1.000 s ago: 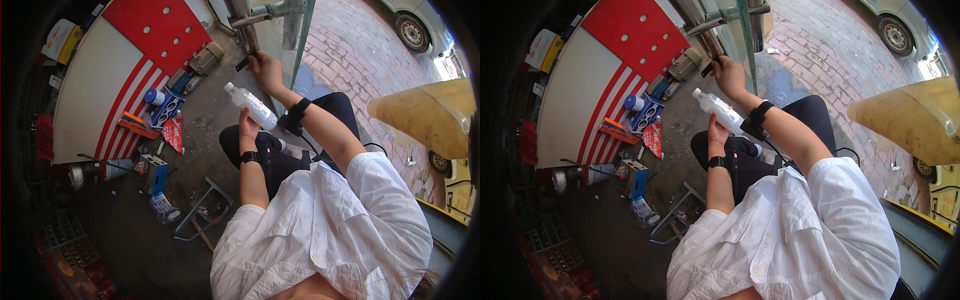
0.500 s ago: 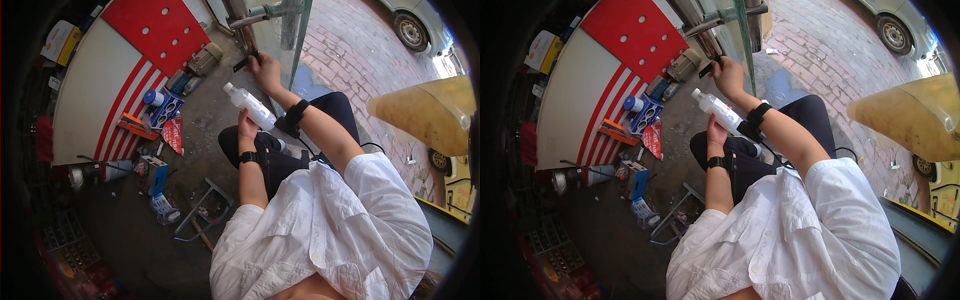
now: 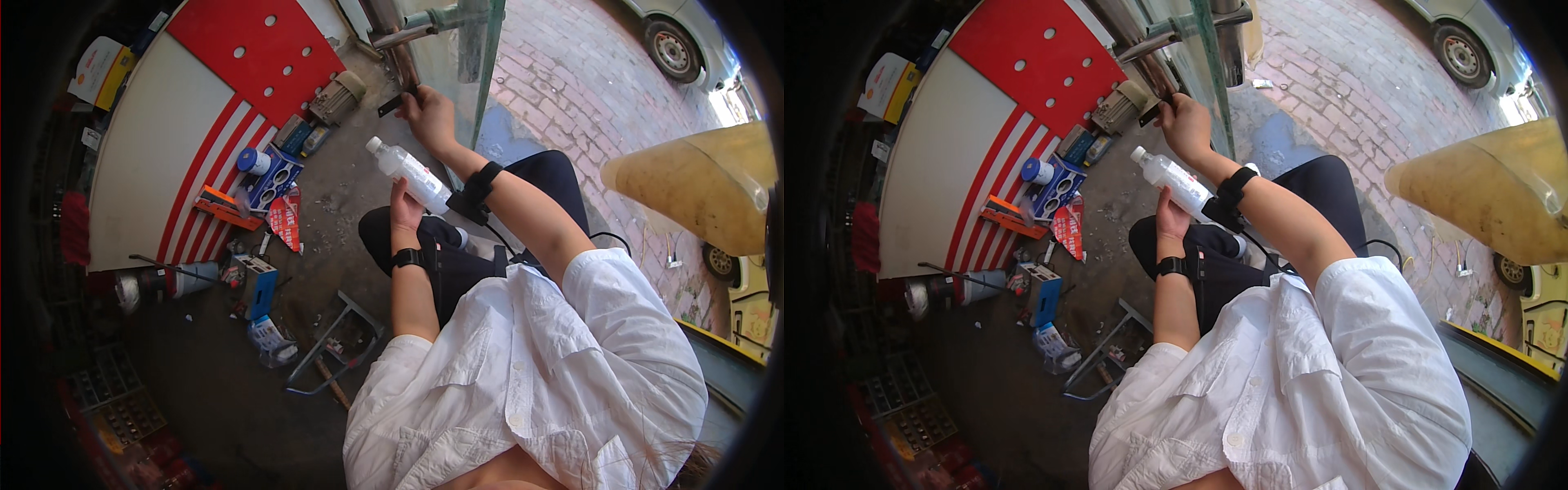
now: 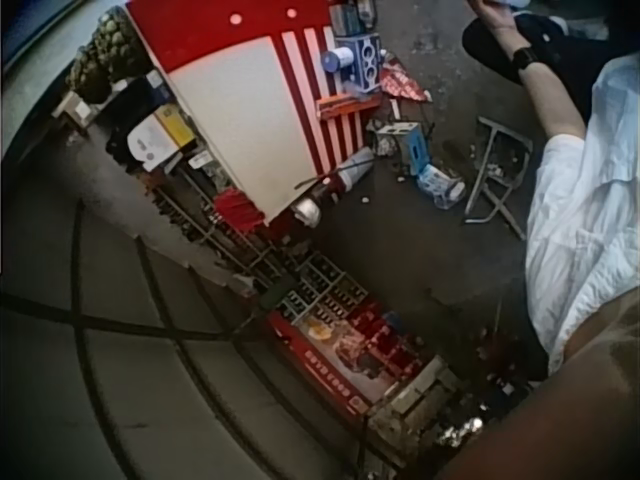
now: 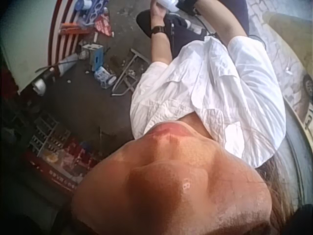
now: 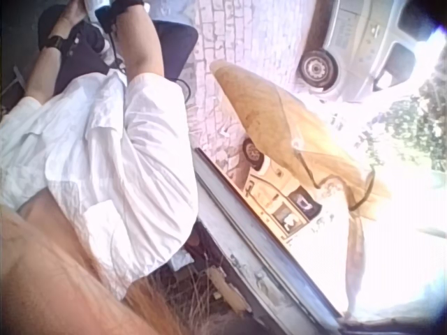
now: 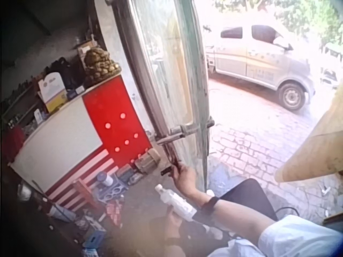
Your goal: The recorder is cleaning a glass door handle using a cloth and liquid from a bottle.
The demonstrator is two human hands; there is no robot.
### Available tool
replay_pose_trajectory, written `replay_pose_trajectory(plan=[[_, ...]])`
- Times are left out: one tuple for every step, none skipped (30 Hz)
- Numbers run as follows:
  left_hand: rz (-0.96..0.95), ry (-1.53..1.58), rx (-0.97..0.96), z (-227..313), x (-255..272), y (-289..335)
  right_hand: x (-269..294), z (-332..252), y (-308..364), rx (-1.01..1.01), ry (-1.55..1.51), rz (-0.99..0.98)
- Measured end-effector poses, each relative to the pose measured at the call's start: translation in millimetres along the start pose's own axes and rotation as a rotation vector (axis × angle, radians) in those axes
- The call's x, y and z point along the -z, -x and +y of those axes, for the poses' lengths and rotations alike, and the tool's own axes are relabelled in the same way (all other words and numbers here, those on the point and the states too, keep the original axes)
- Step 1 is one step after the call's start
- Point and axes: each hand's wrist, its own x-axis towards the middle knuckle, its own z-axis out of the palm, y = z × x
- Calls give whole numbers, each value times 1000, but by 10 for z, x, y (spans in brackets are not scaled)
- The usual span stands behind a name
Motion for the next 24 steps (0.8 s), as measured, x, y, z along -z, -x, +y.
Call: replay_pose_trajectory(plan=[[0, -1, 1, 4, -8, -3, -2, 2, -2, 4, -12, 3], [2, -1, 3, -1, -9, -3, 0, 9, -3, 4, -12, 3], [4, -1, 6, -5, -10, -5, 4, 16, -5, 4, 19, -10], [4, 0, 6, -4, -8, -9, 8, 24, -8, 5, 50, -22], [6, 0, 6, 3, 8, -8, 4, 12, -2, 4, 50, -23], [8, 0, 6, 7, 23, -7, -4, -2, 6, 3, 63, -23], [9, 0, 6, 6, 34, -6, -10, -16, 10, 2, 76, -23], [2, -2, 8, 3, 27, -6, -6, -17, 9, 1, 78, -21], [-5, -4, 10, 1, 19, -8, -1, -19, 6, 8, 97, -14], [-6, -4, 13, 3, 12, -12, 4, -20, 3, 14, 116, -7], [-7, -8, 16, 8, 17, -12, 2, -31, 5, 13, 116, -6], [-8, -13, 20, 9, 19, -13, 1, -42, 5, 13, 149, -7], [-9, -14, 21, 8, 19, -12, 5, -53, 5, 13, 182, -7], [-12, -12, 15, 3, 17, -18, 12, -44, -5, 14, 182, -4], [-17, -10, 9, -1, 14, -23, 21, -37, -18, 39, 250, -20], [-20, -10, 10, -3, 12, -25, 30, -31, -26, 64, 318, -35], [-19, -8, 13, -7, 22, -27, 37, -18, -32, 66, 319, -33], [-19, -6, 15, -10, 32, -28, 44, -5, -36, 93, 361, -37], [-23, -5, 15, -6, 45, -28, 52, 7, -39, 121, 404, -42], [-19, -7, 13, 0, 52, -25, 72, 36, -21, 123, 407, -40], [-15, -9, 11, 2, 58, -20, 101, 69, 21, 149, 353, -64], [-17, -7, 10, -3, 64, -10, 116, 101, 59, 175, 300, -89], [-8, -11, 11, 0, 56, 0, 120, 117, 87, 178, 301, -87], [2, -16, 12, 2, 48, -1, 119, 136, 113, 73, 183, -91]])
